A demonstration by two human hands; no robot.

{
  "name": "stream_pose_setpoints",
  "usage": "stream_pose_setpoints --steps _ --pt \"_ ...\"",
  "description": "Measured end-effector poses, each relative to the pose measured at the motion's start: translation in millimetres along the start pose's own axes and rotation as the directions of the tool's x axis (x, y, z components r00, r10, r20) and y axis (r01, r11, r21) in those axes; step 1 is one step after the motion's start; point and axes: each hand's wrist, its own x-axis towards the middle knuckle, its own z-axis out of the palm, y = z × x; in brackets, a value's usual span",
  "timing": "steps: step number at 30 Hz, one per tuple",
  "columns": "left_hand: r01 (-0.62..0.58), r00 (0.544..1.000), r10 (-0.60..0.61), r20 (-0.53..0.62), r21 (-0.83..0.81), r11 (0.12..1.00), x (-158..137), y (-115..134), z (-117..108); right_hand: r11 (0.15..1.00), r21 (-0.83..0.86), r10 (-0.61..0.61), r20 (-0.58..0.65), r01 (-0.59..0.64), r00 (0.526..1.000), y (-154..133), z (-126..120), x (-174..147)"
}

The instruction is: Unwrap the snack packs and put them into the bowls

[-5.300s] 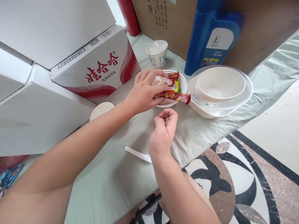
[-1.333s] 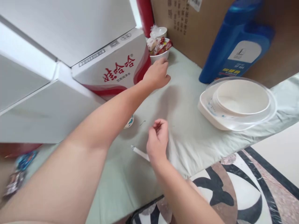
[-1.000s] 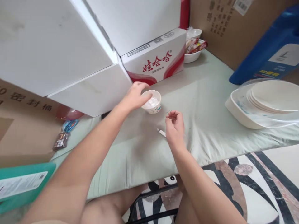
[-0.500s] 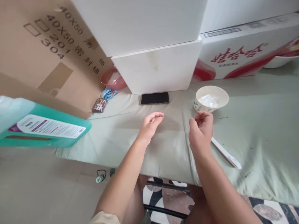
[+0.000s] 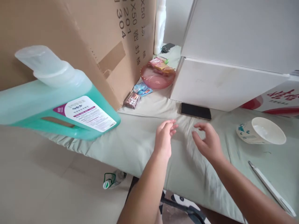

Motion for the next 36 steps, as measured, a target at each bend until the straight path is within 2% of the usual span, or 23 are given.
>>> stream_pose_setpoints --steps 2,4,6,8,11,13,16,20,23,24,26,29,31,32,36 --pt "0.024 0.999 -0.026 -0.022 -0.111 0.994 5.4 11.0 -7.9 0.989 -0.018 -0.146 0.102 0.149 0.984 -34.1 31.1 50.7" --pt "0.025 0.997 -0.039 -0.071 -0.185 0.983 10.6 19.4 -13.5 0.962 -0.091 -0.230 0.234 0.257 0.944 -66.4 66.5 105.4" --pt "0.037 0.993 -0.061 -0.102 -0.217 0.975 15.8 23.8 -18.1 0.935 -0.206 -0.219 0.308 0.290 0.926 -90.4 101.4 155.5" --pt "0.076 0.990 -0.102 -0.094 -0.244 0.967 21.3 25.8 -22.1 0.915 -0.317 -0.130 0.359 0.252 0.924 -102.7 131.2 193.3" --pt "0.125 0.984 -0.155 -0.086 -0.280 0.952 28.9 29.3 -27.7 0.899 -0.393 -0.003 0.440 0.195 0.898 -101.6 159.8 221.1" --pt "0.130 0.981 -0.166 -0.098 -0.303 0.944 32.2 33.3 -30.4 0.886 -0.420 0.004 0.427 0.194 0.904 -95.1 166.6 224.9" --pt "0.089 0.981 -0.142 -0.133 -0.341 0.936 33.6 38.5 -31.9 0.859 -0.466 -0.026 0.377 0.213 0.926 -90.3 162.9 221.4" --pt "0.060 0.987 -0.108 -0.117 -0.354 0.933 29.0 36.8 -29.0 0.878 -0.422 -0.114 0.270 0.224 0.956 -101.5 147.6 206.8" --pt "0.056 0.997 -0.073 -0.034 -0.344 0.937 23.5 32.7 -27.4 0.906 -0.326 -0.219 0.184 0.269 0.958 -112.7 131.9 180.9" --pt "0.037 0.998 -0.055 -0.039 -0.358 0.933 22.1 32.2 -28.1 0.909 -0.290 -0.265 0.150 0.298 0.953 -114.4 124.8 168.3" --pt "-0.051 0.991 -0.006 -0.132 -0.423 0.905 20.8 34.1 -32.4 0.899 -0.224 -0.374 0.058 0.377 0.926 -113.0 106.5 136.7" --pt "-0.231 0.942 0.065 -0.328 -0.497 0.836 21.6 42.9 -44.2 0.835 -0.170 -0.540 -0.068 0.524 0.839 -99.5 68.0 76.8" --pt "-0.285 0.925 0.097 -0.367 -0.503 0.816 22.4 49.4 -51.3 0.788 -0.141 -0.610 -0.049 0.599 0.791 -84.9 37.1 32.7" --pt "-0.290 0.924 0.103 -0.369 -0.499 0.817 22.4 51.7 -53.3 0.778 -0.136 -0.621 -0.019 0.613 0.784 -76.6 21.2 10.7" --pt "-0.198 0.954 0.064 -0.292 -0.456 0.868 19.9 52.0 -48.2 0.785 -0.184 -0.576 0.139 0.592 0.806 -40.9 -37.3 -66.3"
